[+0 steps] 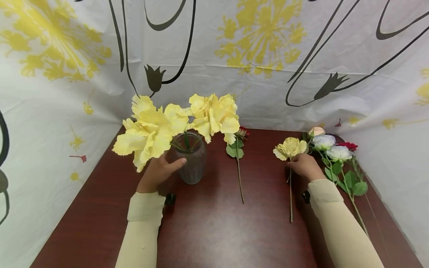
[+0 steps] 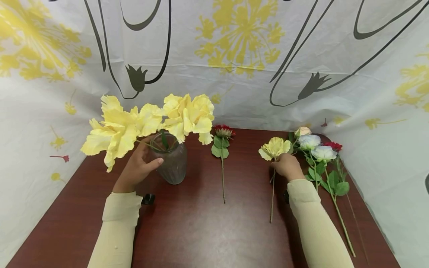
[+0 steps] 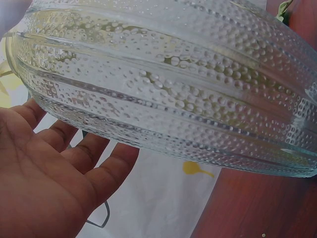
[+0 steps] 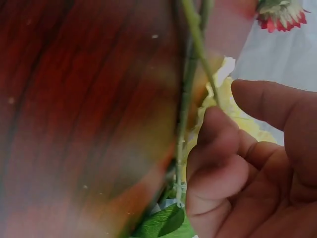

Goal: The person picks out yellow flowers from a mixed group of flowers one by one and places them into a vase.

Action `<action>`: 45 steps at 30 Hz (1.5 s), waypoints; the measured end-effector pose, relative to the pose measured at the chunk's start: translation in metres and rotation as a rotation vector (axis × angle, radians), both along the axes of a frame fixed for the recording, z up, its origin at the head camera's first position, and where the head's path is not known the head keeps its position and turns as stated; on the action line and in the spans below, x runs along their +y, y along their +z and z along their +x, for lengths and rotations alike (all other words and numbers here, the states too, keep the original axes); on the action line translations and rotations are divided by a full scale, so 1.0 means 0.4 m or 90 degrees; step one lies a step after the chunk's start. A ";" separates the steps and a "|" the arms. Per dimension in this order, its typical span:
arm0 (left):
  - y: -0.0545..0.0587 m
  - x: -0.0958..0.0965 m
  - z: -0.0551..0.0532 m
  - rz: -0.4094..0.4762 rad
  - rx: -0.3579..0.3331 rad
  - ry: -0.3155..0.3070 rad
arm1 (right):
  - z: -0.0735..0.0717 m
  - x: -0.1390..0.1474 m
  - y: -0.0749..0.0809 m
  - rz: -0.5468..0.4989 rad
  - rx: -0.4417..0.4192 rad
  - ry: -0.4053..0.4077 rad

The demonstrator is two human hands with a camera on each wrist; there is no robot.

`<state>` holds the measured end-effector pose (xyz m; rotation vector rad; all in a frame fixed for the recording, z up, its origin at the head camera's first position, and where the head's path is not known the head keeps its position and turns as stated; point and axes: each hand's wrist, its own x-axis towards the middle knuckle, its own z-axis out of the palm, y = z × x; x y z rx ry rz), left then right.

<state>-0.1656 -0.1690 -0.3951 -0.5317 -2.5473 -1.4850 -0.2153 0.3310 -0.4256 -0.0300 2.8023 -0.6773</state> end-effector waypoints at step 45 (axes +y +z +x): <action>-0.007 0.002 -0.011 0.019 0.085 -0.024 | 0.145 -0.314 0.218 -0.965 0.342 -0.032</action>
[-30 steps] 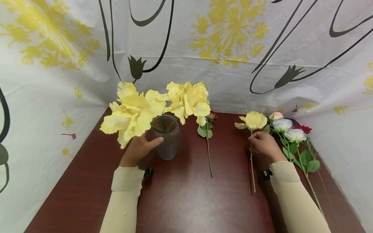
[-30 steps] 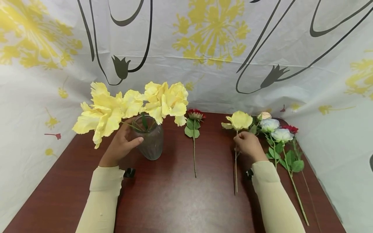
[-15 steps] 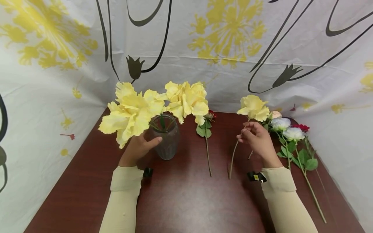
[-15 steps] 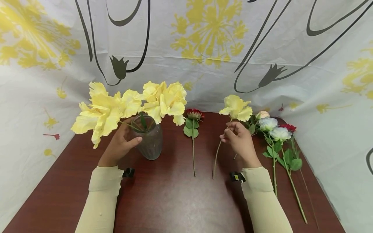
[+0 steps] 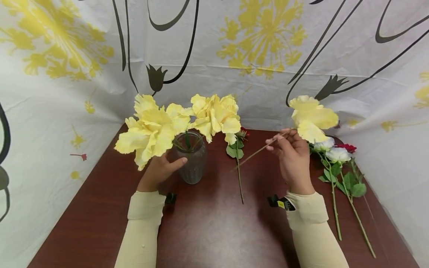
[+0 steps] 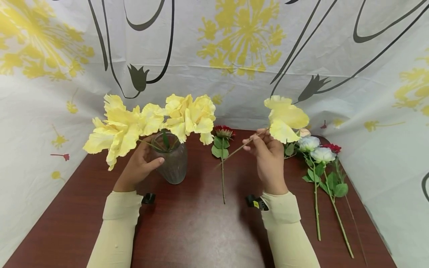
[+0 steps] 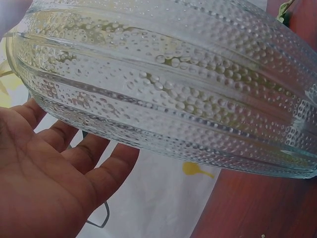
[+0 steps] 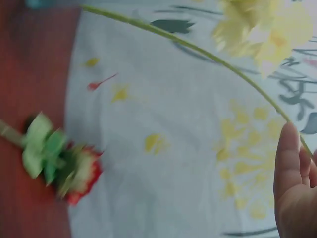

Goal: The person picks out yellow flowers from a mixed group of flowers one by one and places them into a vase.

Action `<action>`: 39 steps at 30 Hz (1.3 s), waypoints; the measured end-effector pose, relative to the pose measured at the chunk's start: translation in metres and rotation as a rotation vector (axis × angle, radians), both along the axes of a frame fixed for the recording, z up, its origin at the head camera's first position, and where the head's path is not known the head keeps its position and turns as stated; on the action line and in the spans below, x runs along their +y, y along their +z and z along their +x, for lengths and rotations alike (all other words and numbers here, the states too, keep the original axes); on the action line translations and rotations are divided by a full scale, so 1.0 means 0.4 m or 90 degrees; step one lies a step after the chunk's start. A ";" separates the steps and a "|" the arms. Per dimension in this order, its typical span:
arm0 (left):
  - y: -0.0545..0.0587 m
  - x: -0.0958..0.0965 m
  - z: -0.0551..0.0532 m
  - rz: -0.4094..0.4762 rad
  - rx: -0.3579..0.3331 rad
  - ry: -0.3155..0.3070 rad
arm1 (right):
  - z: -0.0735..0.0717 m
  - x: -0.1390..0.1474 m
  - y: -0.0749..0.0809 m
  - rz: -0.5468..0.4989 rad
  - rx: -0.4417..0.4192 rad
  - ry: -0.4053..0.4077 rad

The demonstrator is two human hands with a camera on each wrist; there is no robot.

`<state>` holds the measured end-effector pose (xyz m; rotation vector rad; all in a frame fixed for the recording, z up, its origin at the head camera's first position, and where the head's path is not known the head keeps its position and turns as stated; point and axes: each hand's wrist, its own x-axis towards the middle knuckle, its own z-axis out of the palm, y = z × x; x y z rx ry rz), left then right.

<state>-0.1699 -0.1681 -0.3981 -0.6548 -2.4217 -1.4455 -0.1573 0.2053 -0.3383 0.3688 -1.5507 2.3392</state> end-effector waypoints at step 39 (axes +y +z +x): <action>0.001 -0.005 0.005 -0.019 -0.067 0.032 | -0.050 -0.311 -0.013 -0.011 0.041 -0.037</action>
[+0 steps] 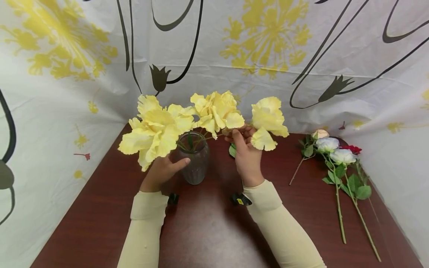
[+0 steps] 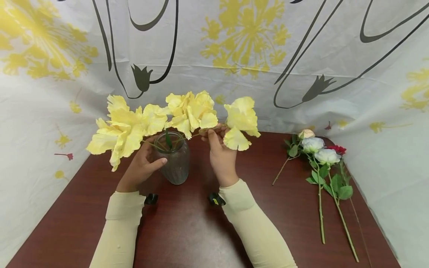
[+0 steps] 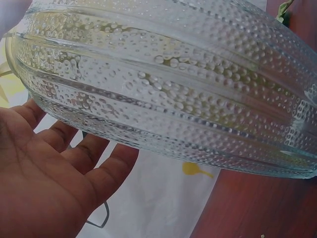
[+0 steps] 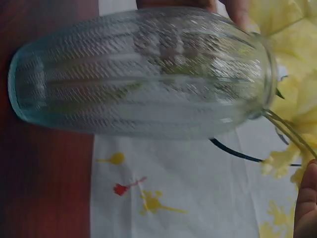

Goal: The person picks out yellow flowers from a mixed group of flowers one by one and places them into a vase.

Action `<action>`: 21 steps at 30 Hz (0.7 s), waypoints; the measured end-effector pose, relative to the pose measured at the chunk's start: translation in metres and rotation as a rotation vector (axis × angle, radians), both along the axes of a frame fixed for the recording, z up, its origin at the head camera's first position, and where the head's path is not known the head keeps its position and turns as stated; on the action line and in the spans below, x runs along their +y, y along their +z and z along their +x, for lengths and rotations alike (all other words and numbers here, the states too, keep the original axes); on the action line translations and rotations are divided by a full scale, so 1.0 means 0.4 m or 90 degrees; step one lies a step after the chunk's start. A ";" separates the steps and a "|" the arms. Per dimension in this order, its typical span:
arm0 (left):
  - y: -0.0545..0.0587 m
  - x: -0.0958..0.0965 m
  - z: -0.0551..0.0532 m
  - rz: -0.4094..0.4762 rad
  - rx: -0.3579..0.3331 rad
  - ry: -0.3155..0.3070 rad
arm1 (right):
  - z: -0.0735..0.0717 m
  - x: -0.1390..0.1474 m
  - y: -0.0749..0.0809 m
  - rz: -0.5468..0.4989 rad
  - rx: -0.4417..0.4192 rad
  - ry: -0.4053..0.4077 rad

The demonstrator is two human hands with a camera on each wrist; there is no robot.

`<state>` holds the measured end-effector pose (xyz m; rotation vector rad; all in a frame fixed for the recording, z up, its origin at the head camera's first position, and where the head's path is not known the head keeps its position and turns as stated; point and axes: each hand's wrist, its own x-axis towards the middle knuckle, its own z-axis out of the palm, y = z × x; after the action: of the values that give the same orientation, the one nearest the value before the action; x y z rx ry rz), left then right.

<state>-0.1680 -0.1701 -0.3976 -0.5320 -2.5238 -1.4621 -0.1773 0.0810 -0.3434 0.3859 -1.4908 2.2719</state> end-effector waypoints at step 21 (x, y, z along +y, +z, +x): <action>0.002 -0.007 0.011 -0.115 -0.007 -0.048 | 0.002 0.046 -0.160 0.225 -0.175 0.061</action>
<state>-0.1635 -0.1728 -0.3966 -0.6565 -2.6880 -1.2704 -0.1766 0.0993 -0.4072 0.2547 -2.0660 2.1989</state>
